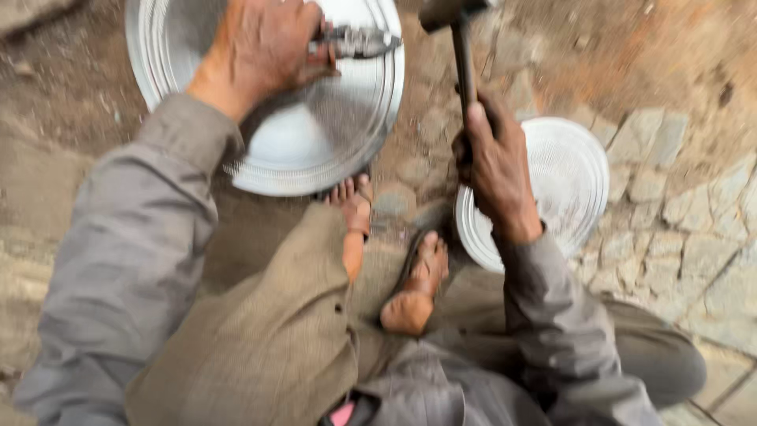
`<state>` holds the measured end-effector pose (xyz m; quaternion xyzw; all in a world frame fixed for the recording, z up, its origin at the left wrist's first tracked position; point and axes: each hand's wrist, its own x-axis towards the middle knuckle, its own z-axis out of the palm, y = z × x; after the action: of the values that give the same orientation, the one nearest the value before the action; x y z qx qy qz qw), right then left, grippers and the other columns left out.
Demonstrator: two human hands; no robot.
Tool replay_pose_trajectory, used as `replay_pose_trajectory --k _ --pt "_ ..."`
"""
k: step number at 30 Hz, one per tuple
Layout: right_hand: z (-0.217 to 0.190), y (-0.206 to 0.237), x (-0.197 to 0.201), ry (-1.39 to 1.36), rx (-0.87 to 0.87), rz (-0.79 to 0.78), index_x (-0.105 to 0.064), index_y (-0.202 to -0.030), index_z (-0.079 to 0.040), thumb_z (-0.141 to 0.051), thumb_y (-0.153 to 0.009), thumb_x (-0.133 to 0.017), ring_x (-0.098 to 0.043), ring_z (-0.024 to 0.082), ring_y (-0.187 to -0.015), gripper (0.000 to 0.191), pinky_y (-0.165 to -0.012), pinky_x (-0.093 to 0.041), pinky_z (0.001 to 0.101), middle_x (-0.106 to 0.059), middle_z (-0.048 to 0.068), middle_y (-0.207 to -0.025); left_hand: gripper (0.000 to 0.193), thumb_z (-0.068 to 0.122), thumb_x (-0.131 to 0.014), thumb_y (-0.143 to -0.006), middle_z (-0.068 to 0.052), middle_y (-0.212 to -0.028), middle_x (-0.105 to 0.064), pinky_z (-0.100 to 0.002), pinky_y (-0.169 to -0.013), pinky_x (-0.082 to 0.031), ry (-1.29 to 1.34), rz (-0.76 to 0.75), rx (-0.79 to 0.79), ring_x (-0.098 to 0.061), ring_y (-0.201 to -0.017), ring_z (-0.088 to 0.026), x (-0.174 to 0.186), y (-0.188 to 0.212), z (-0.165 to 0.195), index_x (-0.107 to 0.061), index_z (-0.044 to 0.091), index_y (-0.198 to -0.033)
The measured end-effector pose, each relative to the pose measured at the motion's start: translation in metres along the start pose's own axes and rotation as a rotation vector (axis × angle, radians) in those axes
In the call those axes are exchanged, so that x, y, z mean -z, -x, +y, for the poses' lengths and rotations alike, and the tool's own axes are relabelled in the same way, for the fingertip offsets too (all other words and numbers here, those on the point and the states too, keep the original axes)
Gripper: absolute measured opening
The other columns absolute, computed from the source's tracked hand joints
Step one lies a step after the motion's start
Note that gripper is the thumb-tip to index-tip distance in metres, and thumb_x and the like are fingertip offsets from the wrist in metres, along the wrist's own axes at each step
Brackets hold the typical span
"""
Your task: The person sits on the ground and uses a hammer and pliers to repeatedly strike the edge of a large circular metal object. The person adjusts the position of the pliers and the metal object periodically while continuing to hammer.
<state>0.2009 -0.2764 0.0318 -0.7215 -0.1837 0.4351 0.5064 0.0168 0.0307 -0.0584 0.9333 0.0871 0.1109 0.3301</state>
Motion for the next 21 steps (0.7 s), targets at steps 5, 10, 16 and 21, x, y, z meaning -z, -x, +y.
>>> replay_pose_trajectory --k 5,10,16,21 --pt "0.001 0.025 0.005 -0.314 0.040 0.071 -0.051 -0.149 -0.009 -0.034 -0.113 -0.048 -0.041 0.005 -0.051 0.044 -0.043 -0.032 0.0216 -0.051 -0.003 -0.070 0.070 0.073 -0.081 -0.089 -0.010 -0.083 -0.067 -0.041 -0.064 -0.054 -0.523 0.031 -0.004 -0.067 -0.070 -0.028 0.007 0.002 0.008 -0.069 0.006 -0.103" --pt "0.006 0.028 -0.006 -0.253 -0.012 0.055 -0.053 -0.148 -0.008 -0.034 -0.113 -0.049 -0.042 0.005 -0.052 0.043 -0.043 -0.032 0.0217 -0.050 -0.004 -0.069 0.068 0.076 -0.077 -0.092 -0.007 -0.091 -0.068 -0.040 -0.077 -0.053 -0.584 0.097 -0.118 -0.067 -0.086 -0.025 0.013 0.005 0.012 -0.072 0.009 -0.103" --pt "0.002 0.035 -0.002 -0.212 0.025 0.045 -0.052 -0.151 -0.008 -0.033 -0.114 -0.048 -0.042 0.004 -0.053 0.045 -0.045 -0.032 0.0204 -0.051 -0.003 -0.070 0.064 0.072 -0.076 -0.094 -0.006 -0.091 -0.067 -0.039 -0.082 -0.052 -0.589 0.082 -0.127 -0.067 -0.093 -0.025 0.014 0.008 0.010 -0.072 0.009 -0.104" --pt "-0.007 0.036 -0.005 -0.176 0.048 0.083 -0.052 -0.149 -0.006 -0.032 -0.113 -0.049 -0.043 0.004 -0.053 0.044 -0.043 -0.032 0.0203 -0.052 -0.003 -0.070 0.064 0.071 -0.076 -0.092 -0.006 -0.090 -0.067 -0.038 -0.081 -0.053 -0.615 0.078 -0.134 -0.067 -0.092 -0.024 0.013 0.008 0.009 -0.072 0.009 -0.104"
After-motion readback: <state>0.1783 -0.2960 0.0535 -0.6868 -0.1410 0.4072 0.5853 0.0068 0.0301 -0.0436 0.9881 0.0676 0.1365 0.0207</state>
